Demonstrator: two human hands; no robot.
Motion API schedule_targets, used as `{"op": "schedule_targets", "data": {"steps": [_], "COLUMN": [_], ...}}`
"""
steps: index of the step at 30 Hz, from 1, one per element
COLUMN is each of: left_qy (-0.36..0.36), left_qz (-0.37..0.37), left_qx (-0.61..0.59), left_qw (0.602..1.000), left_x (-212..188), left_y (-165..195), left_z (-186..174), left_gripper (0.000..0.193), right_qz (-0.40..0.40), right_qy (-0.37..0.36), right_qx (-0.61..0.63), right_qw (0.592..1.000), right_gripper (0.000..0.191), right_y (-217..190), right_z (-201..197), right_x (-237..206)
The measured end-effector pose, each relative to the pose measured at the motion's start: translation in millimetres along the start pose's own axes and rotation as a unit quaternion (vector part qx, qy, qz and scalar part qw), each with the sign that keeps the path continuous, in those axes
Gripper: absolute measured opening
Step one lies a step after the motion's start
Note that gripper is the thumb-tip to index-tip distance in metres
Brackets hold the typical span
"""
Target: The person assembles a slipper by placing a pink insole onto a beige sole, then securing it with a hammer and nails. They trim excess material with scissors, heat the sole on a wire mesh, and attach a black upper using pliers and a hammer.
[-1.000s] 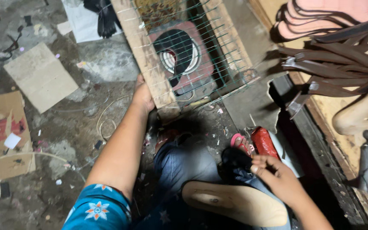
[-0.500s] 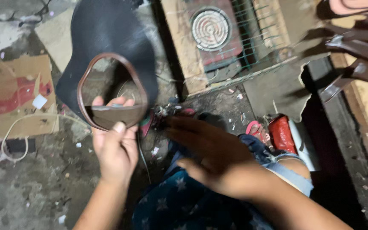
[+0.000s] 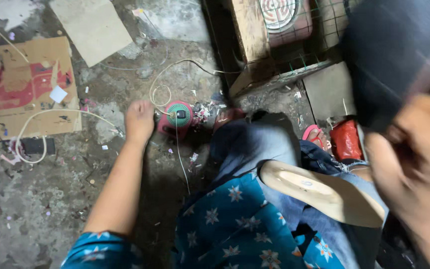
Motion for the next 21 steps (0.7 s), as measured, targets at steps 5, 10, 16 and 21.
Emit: {"op": "schedule_targets", "data": {"steps": [5,10,16,21], "left_qy": [-0.136,-0.233,-0.281,-0.268], "left_qz": [-0.021,0.093,-0.024,-0.041], "left_qx": [0.164,0.297,0.316,0.307], "left_qw": [0.977,0.921,0.906,0.912], "left_x": [-17.8,-22.4,-3.2,1.0], "left_y": [-98.9,-121.8,-131.7,-150.5], "left_z": [43.7,82.7,105.6,112.1], "left_gripper": [0.022,0.042,0.042,0.04], "right_qz": [0.277,0.399,0.459,0.485], "right_qy": [-0.079,-0.114,-0.13,-0.139], "right_qx": [-0.013,-0.034,-0.038,-0.042], "right_qw": [0.957,0.909,0.878,0.863], "right_gripper": [0.022,0.021,0.021,0.021], "right_y": [82.5,113.6,122.2,126.3], "right_z": [24.6,35.5,53.6,47.6], "right_x": [-115.6,-171.2,-169.1,-179.0]}}
Point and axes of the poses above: each hand's wrist, its own x-axis towards the middle knuckle, its own z-axis out of the palm, y = z × x, the point moved 2 cm from there along x, towards the middle knuckle, and after that the axes turned 6 degrees about x, right-handed, at the moved point
